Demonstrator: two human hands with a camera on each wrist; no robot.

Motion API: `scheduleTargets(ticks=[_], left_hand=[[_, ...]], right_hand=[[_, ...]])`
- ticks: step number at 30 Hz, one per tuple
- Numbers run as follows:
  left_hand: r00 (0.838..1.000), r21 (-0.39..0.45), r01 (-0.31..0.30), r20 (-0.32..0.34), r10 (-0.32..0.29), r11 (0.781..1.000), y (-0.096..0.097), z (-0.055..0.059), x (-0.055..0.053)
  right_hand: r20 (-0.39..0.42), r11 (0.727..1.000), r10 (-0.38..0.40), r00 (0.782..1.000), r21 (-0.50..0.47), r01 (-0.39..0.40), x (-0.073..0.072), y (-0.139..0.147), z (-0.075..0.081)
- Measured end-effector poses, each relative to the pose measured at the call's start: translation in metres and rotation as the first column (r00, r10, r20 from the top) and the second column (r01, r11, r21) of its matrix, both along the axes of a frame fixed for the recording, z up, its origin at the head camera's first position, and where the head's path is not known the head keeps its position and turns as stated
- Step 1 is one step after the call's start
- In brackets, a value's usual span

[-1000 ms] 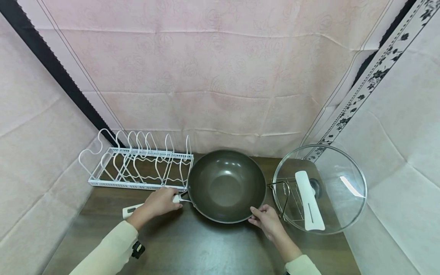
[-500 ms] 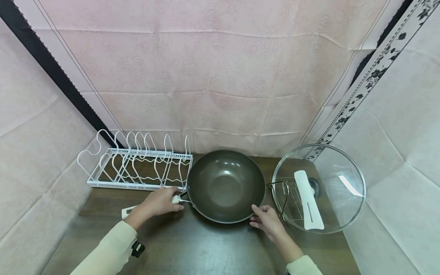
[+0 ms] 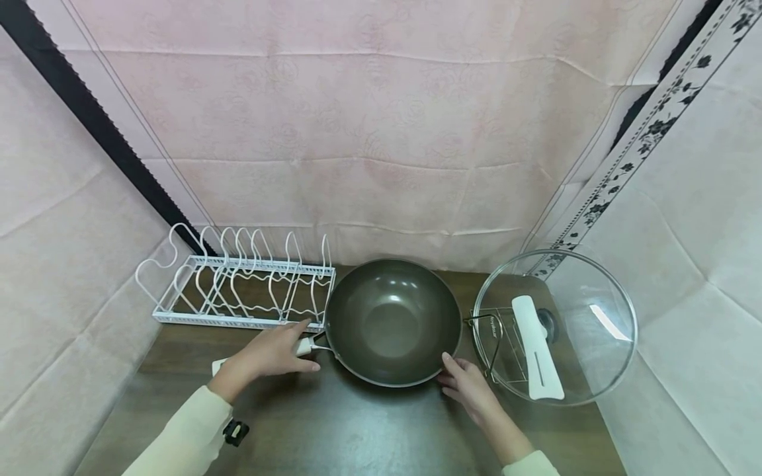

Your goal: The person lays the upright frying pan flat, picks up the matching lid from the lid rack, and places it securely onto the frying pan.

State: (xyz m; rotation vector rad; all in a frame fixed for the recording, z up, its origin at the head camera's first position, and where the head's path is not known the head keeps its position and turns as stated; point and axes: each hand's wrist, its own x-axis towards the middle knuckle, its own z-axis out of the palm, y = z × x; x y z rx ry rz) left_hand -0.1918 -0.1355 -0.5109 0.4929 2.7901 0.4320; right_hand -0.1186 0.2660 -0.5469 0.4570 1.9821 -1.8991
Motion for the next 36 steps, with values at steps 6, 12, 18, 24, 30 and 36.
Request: scheduleTargets(ticks=[6,12,18,24,30,36], left_hand=[[0.999,0.031,0.026,-0.047,-0.024,0.999,0.001,0.007,0.006],[0.996,0.078,0.041,-0.086,-0.034,0.996,0.002,0.014,0.010],[0.996,0.136,0.043,-0.087,-0.031,0.990,0.004,0.019,0.015],[0.994,0.206,0.062,-0.103,-0.041,0.977,0.010,0.024,0.017],[0.988,0.273,0.106,-0.136,-0.070,0.956,0.020,0.034,0.020],[0.980,0.321,0.134,-0.184,-0.077,0.937,0.027,0.040,0.024]], right_hand=[[-0.006,0.999,0.034,0.999,-0.011,-0.034,0.003,0.004,0.006],[-0.021,0.999,0.041,0.999,-0.023,-0.042,0.005,0.008,0.013],[-0.030,0.996,0.057,0.998,0.069,-0.055,0.012,0.011,0.022],[-0.081,0.967,0.093,0.992,0.246,-0.070,0.021,0.013,0.032],[-0.180,0.912,0.151,0.972,0.406,-0.067,0.029,0.015,0.049],[-0.251,0.893,0.179,0.951,0.448,-0.049,0.032,0.020,0.063]])
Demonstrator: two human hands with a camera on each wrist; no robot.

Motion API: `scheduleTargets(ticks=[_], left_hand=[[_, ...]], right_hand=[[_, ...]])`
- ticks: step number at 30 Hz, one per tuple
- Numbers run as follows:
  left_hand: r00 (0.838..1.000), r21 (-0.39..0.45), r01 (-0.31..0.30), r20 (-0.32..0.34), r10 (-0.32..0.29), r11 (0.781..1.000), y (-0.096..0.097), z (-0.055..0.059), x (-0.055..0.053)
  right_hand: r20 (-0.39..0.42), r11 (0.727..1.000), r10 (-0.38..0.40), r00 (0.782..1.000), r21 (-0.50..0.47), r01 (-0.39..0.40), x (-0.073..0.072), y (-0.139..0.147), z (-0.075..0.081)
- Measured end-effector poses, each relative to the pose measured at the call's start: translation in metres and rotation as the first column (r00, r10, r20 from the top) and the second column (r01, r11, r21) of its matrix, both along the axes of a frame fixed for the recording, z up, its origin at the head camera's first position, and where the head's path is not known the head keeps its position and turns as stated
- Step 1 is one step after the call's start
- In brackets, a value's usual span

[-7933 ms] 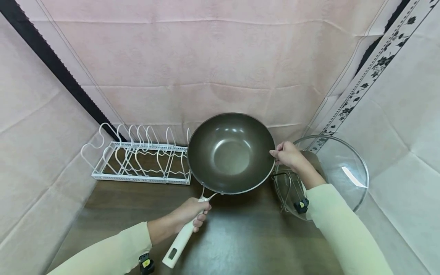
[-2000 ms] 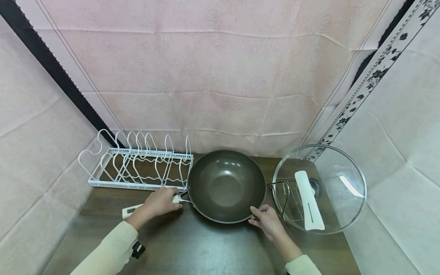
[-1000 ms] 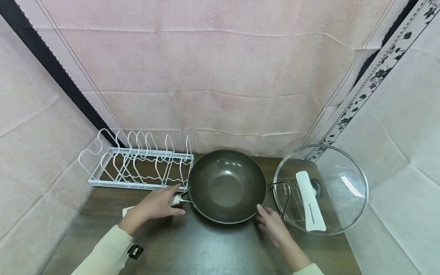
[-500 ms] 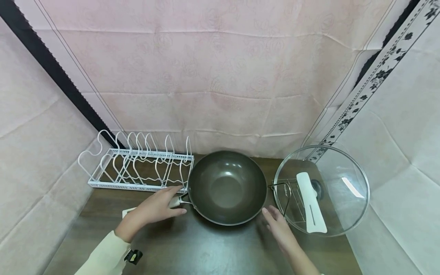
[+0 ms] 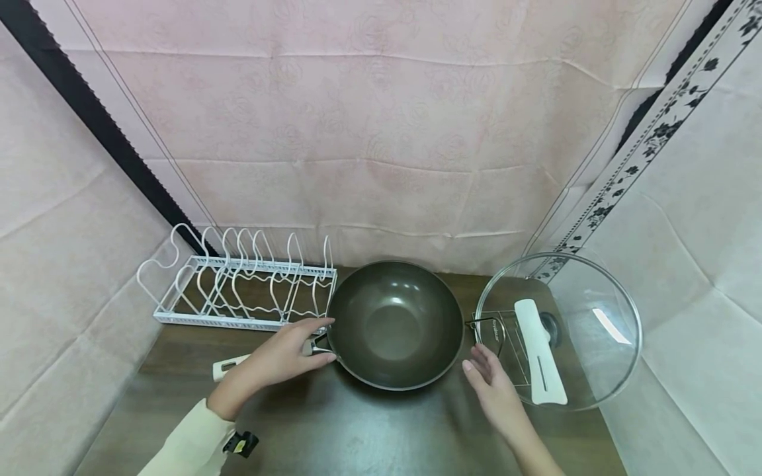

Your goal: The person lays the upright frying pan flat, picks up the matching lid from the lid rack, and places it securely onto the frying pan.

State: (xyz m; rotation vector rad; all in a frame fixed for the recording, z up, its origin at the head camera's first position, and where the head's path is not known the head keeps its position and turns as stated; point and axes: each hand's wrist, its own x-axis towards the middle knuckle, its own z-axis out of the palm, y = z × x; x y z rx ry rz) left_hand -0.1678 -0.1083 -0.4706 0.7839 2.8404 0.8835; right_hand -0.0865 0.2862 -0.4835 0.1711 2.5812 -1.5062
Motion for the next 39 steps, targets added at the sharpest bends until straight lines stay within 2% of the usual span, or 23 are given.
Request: scheduleTargets(ticks=[5,9,19,29,35,39], left_hand=[[1.000,0.055,0.014,-0.014,-0.013,0.998,0.009,0.004,0.003],[0.999,0.068,0.051,0.001,-0.051,0.996,0.019,0.004,0.005],[0.987,0.048,0.163,-0.022,-0.162,0.986,0.049,0.004,0.008],[0.979,0.025,0.202,-0.045,-0.201,0.979,0.081,0.005,0.006],[0.973,0.033,0.214,-0.091,-0.211,0.976,0.100,0.000,0.002],[0.966,0.039,0.235,-0.122,-0.229,0.971,0.112,-0.002,-0.001]], right_hand=[[-0.049,1.000,0.024,0.999,0.005,-0.024,0.001,0.004,0.010],[-0.119,0.998,0.048,0.992,-0.034,-0.052,0.003,0.008,0.017],[-0.288,0.984,0.101,0.952,-0.109,-0.137,0.006,0.019,0.029],[-0.341,0.951,0.202,0.918,-0.157,-0.268,0.008,0.033,0.034],[-0.359,0.948,0.222,0.907,-0.139,-0.287,0.006,0.038,0.042],[-0.367,0.940,0.225,0.903,-0.160,-0.300,0.003,0.040,0.050]])
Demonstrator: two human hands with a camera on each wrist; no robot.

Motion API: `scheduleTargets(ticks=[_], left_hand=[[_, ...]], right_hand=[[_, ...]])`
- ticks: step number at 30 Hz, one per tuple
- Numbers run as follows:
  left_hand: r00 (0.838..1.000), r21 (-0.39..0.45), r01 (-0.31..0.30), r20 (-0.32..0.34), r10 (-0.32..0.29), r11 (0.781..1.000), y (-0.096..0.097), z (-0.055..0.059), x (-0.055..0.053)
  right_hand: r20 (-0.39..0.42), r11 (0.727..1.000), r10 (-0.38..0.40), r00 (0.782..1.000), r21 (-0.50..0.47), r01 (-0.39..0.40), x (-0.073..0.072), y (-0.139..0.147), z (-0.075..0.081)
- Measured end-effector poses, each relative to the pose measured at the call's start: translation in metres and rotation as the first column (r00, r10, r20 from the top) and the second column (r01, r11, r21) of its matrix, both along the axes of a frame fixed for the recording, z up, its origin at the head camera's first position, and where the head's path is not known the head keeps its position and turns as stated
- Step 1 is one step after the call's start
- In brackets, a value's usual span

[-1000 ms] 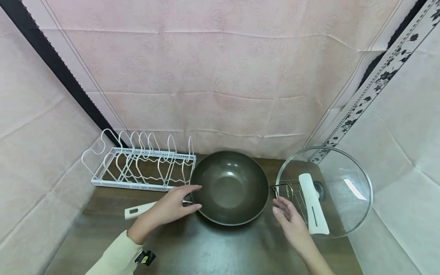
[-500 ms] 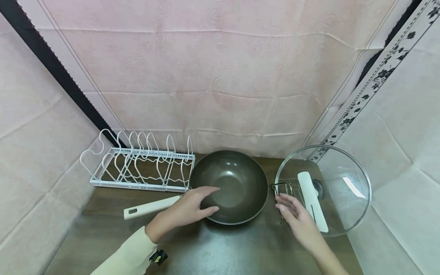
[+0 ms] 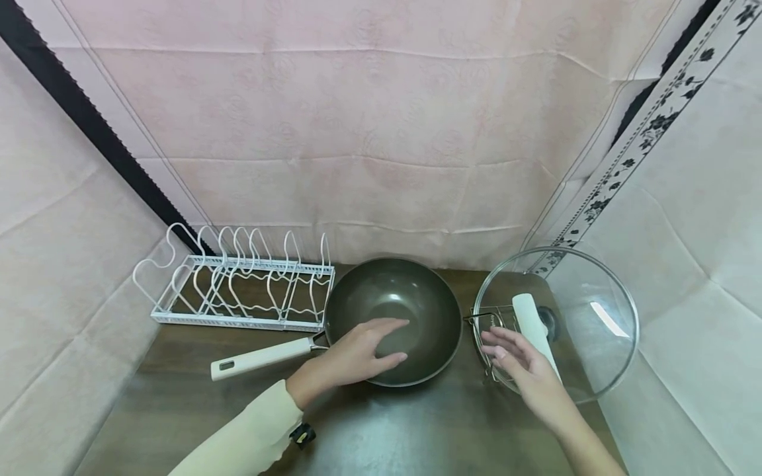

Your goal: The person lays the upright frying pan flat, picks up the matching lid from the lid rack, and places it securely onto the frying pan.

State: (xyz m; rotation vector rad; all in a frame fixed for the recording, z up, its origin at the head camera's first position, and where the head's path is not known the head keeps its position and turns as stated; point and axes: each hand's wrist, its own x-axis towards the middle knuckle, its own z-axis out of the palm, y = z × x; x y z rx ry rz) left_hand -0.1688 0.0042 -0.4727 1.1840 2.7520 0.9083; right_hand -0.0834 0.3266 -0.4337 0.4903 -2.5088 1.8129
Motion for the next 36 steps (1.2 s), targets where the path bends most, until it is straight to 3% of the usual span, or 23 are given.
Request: scheduleTargets(ticks=[11,21,36], left_hand=[[0.999,0.012,0.029,-0.017,-0.029,1.000,0.030,0.002,-0.010],[0.999,-0.002,0.041,-0.011,-0.041,0.999,0.060,-0.006,-0.014],[0.993,-0.033,0.094,-0.068,-0.096,0.995,0.108,-0.010,-0.018]], right_hand=[[0.004,0.997,-0.037,0.999,0.073,0.037,-0.003,0.004,0.012],[0.068,0.998,-0.024,0.997,0.051,0.020,-0.004,0.014,0.014],[0.145,0.999,0.022,0.989,0.044,-0.029,-0.008,0.031,0.025]])
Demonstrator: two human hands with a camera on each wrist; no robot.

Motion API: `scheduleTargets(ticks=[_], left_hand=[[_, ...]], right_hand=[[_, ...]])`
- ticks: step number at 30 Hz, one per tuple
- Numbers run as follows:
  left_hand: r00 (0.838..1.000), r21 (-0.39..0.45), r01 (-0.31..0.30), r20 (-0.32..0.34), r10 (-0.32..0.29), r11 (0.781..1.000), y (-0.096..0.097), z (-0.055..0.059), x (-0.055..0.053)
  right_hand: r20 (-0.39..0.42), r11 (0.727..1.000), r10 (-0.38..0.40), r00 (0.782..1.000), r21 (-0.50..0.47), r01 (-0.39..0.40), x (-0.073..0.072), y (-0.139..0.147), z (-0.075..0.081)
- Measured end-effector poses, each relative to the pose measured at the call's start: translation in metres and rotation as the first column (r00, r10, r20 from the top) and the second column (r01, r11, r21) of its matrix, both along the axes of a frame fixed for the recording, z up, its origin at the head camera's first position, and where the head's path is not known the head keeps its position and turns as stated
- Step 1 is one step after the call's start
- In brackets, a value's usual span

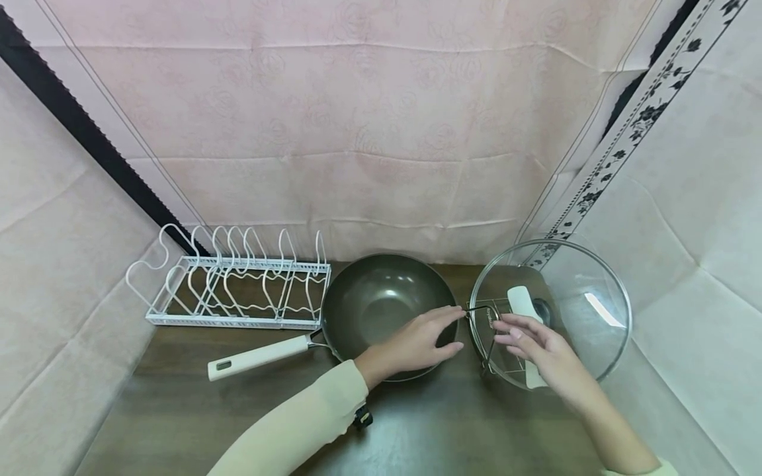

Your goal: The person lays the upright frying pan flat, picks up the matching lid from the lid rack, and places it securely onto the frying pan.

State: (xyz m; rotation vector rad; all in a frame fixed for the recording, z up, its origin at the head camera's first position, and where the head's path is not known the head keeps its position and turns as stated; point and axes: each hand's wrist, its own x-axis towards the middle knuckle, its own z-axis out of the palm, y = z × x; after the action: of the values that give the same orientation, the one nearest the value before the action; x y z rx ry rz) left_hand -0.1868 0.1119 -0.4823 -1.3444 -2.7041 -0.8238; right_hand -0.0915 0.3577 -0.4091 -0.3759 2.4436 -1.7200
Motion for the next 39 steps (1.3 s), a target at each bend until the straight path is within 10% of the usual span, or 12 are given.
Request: scheduleTargets(ticks=[8,39], left_hand=[[0.998,-0.024,0.019,-0.057,-0.020,1.000,0.018,0.000,-0.006],[0.991,-0.145,0.120,0.072,-0.111,0.982,0.073,-0.017,-0.016]], right_hand=[[0.035,0.997,0.051,0.998,-0.054,-0.049,-0.005,0.008,0.002],[0.096,0.991,0.130,0.987,-0.027,-0.128,-0.014,0.049,0.002]])
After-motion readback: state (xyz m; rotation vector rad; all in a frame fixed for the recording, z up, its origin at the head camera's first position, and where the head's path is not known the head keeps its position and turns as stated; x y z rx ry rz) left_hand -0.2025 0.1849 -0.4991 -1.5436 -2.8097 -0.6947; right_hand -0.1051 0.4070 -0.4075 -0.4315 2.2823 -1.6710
